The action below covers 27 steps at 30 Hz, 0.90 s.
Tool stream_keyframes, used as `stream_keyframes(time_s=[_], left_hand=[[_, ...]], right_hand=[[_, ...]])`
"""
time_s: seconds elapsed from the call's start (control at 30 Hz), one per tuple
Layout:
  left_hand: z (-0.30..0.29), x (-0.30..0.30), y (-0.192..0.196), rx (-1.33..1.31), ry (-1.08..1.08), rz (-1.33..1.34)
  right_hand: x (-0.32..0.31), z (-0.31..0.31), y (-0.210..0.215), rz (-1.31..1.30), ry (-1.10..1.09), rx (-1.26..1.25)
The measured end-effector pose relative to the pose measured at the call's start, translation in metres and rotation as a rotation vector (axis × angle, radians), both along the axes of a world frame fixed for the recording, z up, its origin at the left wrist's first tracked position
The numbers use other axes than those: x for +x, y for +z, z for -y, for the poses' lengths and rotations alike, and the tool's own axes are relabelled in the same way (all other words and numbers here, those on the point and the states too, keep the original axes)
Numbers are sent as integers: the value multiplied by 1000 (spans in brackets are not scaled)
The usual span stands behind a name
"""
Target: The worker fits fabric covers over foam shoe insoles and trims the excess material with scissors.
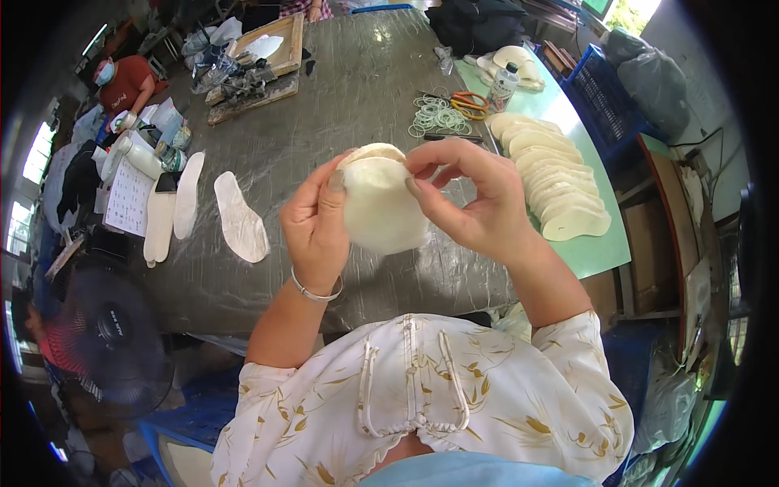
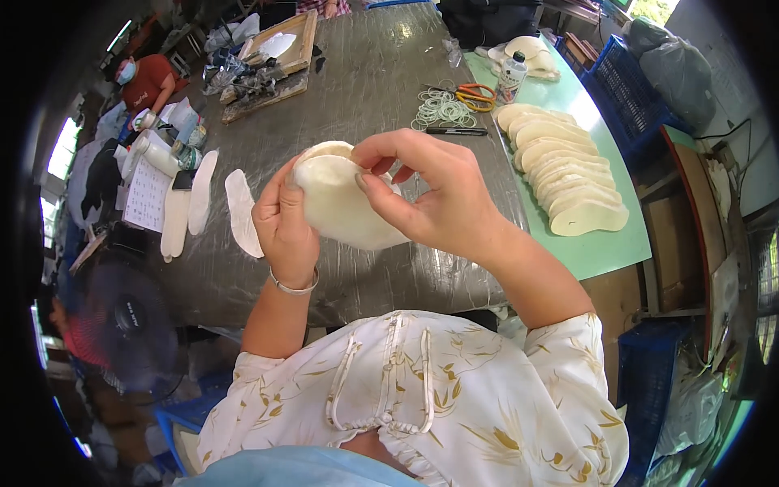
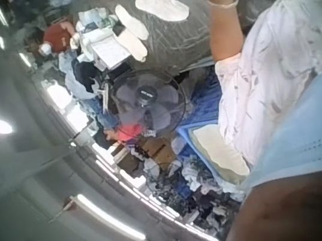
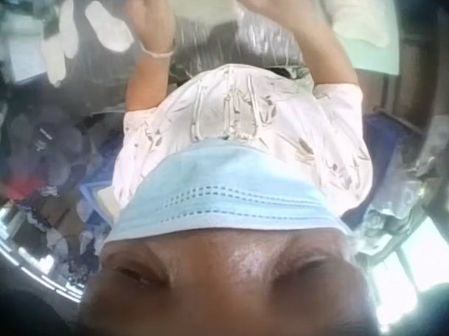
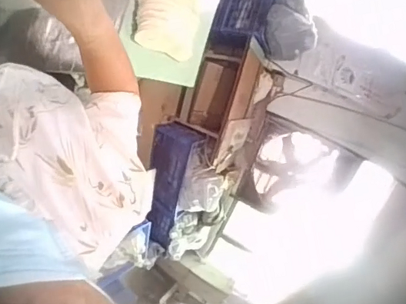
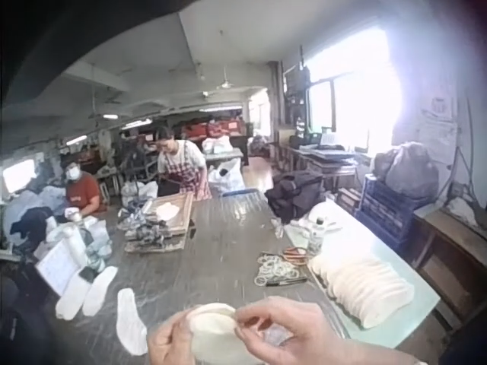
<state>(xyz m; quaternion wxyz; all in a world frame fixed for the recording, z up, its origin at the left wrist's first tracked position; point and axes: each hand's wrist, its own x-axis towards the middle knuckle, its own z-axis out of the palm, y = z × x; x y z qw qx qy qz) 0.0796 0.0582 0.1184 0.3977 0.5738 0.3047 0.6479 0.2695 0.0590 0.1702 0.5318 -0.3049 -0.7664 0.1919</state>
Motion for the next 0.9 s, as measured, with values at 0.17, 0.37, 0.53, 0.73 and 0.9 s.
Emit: stream_keyframes(time_s=[0.17, 0.37, 0.53, 0.73, 0.9], left_hand=[[-1, 3, -6, 21, 49, 35], [0, -7, -18, 16, -29, 5], [2, -5, -19, 8, -96, 105], [3, -4, -24, -15, -152, 181], [-4, -8, -15, -58, -318, 293]], right_hand=[[2, -4, -6, 37, -22, -54], [-3, -3, -11, 11, -41, -12], [-7, -2, -15, -36, -70, 26], [-9, -3, -21, -92, -53, 62], [-15, -4, -24, -159, 4, -57]])
